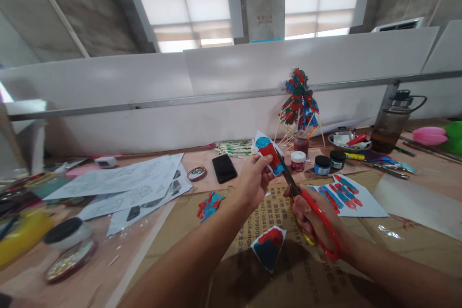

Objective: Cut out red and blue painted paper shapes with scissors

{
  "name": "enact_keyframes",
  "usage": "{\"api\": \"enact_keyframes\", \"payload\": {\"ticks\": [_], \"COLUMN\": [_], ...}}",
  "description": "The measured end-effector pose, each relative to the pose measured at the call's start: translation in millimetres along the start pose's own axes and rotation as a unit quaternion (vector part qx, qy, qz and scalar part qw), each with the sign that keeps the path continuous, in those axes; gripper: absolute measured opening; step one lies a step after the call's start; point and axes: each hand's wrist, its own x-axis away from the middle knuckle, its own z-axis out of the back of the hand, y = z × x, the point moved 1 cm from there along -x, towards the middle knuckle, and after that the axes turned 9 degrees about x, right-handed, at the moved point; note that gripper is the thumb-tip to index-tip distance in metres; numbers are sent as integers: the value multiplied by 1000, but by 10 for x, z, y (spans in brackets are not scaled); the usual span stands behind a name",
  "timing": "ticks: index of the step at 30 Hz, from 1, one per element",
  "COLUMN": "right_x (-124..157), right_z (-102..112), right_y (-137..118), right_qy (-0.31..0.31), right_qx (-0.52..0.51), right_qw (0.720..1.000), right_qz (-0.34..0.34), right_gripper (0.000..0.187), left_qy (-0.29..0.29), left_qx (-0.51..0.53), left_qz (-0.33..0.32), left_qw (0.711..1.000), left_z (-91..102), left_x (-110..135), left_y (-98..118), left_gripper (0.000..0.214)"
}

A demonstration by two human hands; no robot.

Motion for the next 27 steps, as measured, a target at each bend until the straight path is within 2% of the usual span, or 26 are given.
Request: {"api": "enact_keyframes", "payload": {"ticks": [9, 14, 20, 27], "right_x": [0, -15, -21, -30], "right_z": [-4, -8, 25, 30], "right_y": [21, 106, 158, 139], "right_qy": [8, -15, -31, -19], "right_qx": [-4, 8, 35, 59], "right_qw": [1000, 1000, 998, 997], "right_qz": [-25, 12, 40, 37], "right_gripper": [53, 56, 50, 50], "left_qy": [2, 2, 11, -1], "left_qx": [-14, -19, -53, -66], "left_qz": [7, -15, -38, -39], "left_qw": [1000, 1000, 998, 997], "left_z": [39, 32, 51, 60], "left_x": [-27, -48, -69, -63], "left_y": [11, 55, 46, 29], "left_gripper": [23, 23, 19, 19]}}
